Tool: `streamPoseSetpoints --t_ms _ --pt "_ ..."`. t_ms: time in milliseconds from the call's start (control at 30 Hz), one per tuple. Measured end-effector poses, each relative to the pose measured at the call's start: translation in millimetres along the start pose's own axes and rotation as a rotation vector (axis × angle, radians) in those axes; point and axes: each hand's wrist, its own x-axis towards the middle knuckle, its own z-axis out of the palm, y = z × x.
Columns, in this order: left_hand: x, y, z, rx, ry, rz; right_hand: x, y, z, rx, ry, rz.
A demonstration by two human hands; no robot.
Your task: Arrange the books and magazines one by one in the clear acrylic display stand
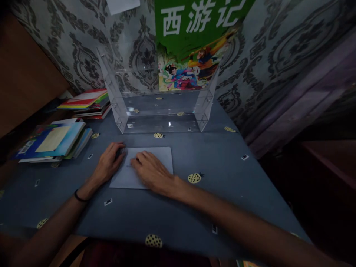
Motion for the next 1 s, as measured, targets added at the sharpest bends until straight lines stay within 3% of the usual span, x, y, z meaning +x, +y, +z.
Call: streamPoseSetpoints --t_ms 233,533,1000 --pt "-4 -2 1 0.046 0.018 0.025 28 -11 9 -0.086 -0.064 0.077" --pt "-6 0 -2 0.137 0.008 0.051 21 -10 -4 -0.079 -0.051 0.172" --pt "-6 5 -7 0.188 -0.022 0.066 2 6 -4 -0.121 -0.005 0.244"
